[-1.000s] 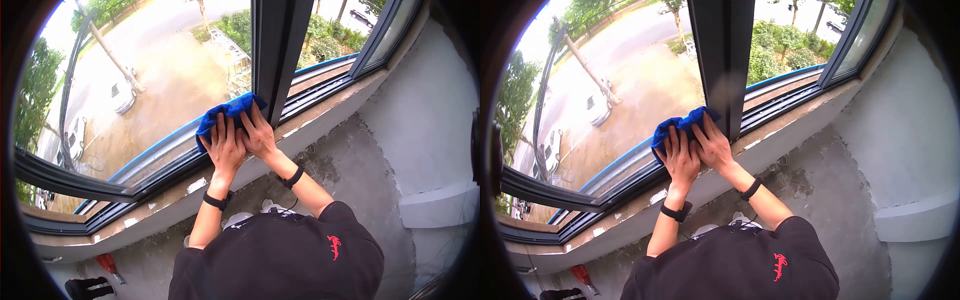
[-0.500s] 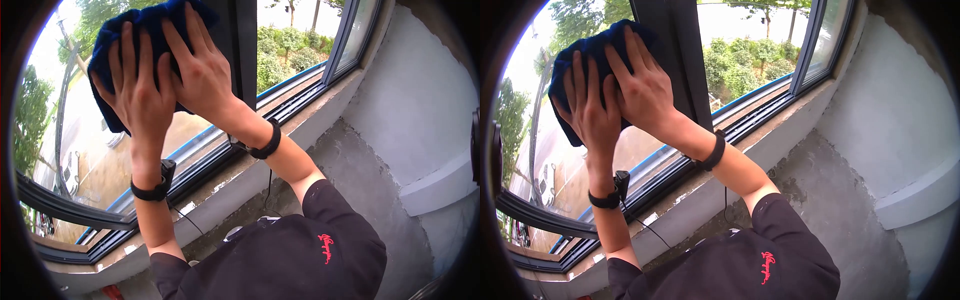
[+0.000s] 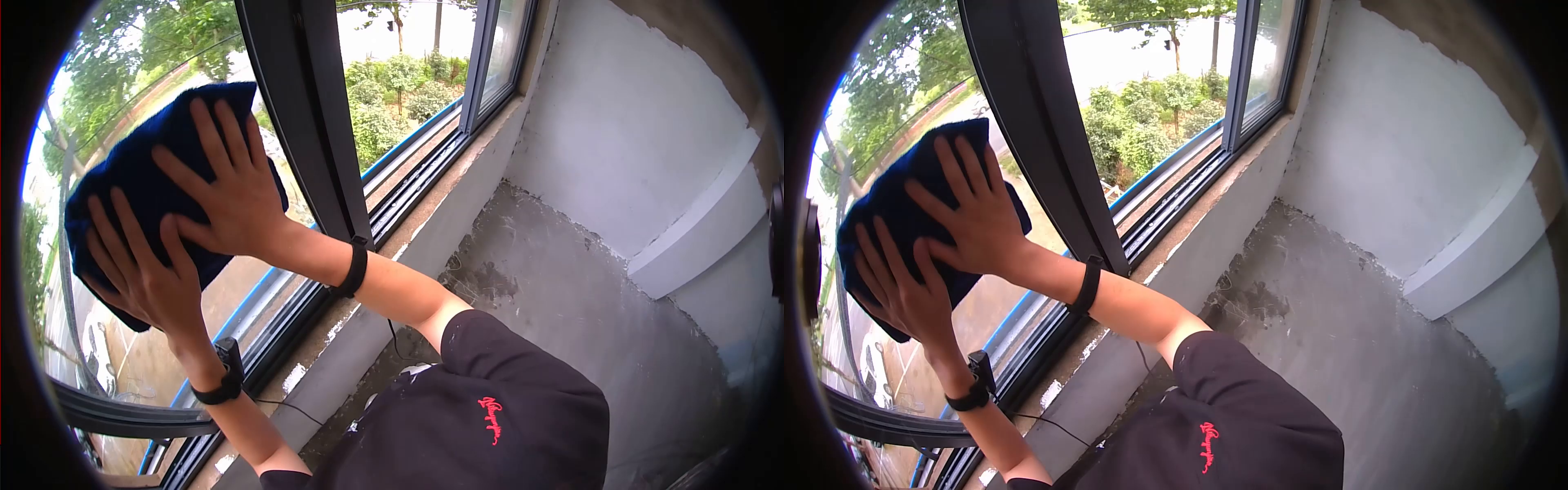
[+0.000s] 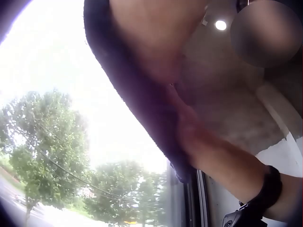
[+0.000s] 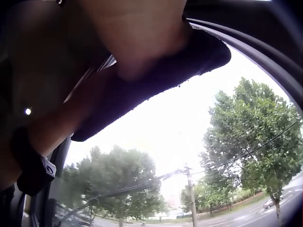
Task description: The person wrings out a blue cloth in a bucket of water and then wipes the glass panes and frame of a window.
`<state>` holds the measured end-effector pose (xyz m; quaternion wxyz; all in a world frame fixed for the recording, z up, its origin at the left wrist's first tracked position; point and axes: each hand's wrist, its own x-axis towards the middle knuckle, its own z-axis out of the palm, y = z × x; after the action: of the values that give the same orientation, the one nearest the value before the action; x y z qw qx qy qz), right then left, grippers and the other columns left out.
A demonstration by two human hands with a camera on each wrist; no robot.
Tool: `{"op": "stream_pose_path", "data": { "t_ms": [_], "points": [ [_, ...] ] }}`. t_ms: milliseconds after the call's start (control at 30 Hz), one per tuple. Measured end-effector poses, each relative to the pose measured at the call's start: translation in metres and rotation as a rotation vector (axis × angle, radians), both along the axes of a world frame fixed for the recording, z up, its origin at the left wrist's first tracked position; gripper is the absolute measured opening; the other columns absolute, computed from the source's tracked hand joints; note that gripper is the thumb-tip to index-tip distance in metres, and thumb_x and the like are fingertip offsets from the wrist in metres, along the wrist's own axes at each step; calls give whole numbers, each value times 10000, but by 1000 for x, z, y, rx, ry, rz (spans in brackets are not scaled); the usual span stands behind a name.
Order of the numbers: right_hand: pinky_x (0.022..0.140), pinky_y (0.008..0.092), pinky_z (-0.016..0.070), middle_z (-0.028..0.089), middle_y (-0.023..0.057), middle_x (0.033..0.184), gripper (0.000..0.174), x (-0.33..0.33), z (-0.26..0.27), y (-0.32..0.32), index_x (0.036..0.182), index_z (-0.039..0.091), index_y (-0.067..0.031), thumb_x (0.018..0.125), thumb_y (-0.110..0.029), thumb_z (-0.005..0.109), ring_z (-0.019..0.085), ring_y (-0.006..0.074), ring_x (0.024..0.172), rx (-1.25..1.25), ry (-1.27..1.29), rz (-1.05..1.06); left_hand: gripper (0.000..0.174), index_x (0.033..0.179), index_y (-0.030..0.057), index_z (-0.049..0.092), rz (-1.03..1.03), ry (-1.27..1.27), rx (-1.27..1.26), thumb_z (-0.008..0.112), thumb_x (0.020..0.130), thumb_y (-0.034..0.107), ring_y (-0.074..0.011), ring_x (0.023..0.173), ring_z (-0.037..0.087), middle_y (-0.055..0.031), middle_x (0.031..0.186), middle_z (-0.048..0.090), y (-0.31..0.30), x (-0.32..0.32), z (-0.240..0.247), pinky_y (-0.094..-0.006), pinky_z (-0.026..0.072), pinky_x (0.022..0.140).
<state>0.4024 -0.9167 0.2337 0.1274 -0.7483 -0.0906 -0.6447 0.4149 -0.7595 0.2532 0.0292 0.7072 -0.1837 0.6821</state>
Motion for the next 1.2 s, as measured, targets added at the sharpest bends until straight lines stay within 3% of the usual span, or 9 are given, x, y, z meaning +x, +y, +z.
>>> {"op": "stream_pose_path", "data": {
  "t_ms": [133,367,500,567,733,833,967,1067,1200],
  "points": [
    [1183,665,116,305,223,1606,632,2,-80,39,1438,548,-332,895,-656,522,273,473,1470,-60,125,47,544,1476,140,527,-30,147,-90,419,1052,463,-390,1353,471,-131,1556,451,40,-4,-90,-584,199,1175],
    [1192,612,214,416,170,1548,508,-27,-205,71,1344,616,-232,883,-439,666,362,384,1442,-52,280,124,574,1534,63,397,-25,511,-37,474,1042,347,-468,1448,311,-224,1618,301,71,-22,-236,-612,130,1184],
    [1216,576,186,378,149,1584,555,-19,-168,58,1402,580,-255,887,-447,659,341,379,1465,-80,215,118,583,1531,78,423,-66,476,-91,513,1028,358,-455,1459,316,-216,1615,317,68,-31,-169,-610,102,1190],
    [1214,615,124,352,156,1599,564,-14,-125,58,1407,573,-292,887,-498,650,293,394,1487,-81,201,136,567,1524,94,444,-108,399,-77,523,1026,351,-450,1447,344,-201,1609,341,70,-23,-122,-598,114,1194],
    [1196,661,74,269,242,1614,628,-1,9,64,1446,535,-249,886,-519,624,235,467,1493,-95,45,177,504,1503,191,494,-126,95,-42,502,1043,398,-373,1429,414,-57,1578,436,79,-10,10,-536,243,1181],
    [1193,669,77,252,282,1605,655,4,64,78,1452,524,-209,876,-502,632,214,492,1492,-82,-74,232,492,1500,198,496,-78,-71,-6,487,1051,399,-349,1412,443,-48,1575,440,92,2,65,-525,293,1161],
    [1191,666,85,237,307,1603,667,10,63,94,1478,503,-202,893,-509,593,202,509,1491,-37,-40,267,483,1500,198,496,-122,-87,47,468,1059,393,-339,1394,467,-49,1570,446,111,9,72,-513,320,1148],
    [1210,616,98,265,253,1616,632,7,22,97,1479,508,-253,912,-526,570,238,461,1497,-78,-9,214,489,1504,200,490,109,-116,0,365,1086,420,-323,1382,482,-63,1563,451,110,7,24,-514,321,1144],
    [1229,557,105,341,161,1612,575,6,-54,104,1450,540,-328,917,-544,564,305,366,1496,-120,32,113,539,1514,131,455,128,60,-113,339,1083,434,-393,1412,417,-120,1580,412,101,3,-66,-583,254,1157]
  ]
}}
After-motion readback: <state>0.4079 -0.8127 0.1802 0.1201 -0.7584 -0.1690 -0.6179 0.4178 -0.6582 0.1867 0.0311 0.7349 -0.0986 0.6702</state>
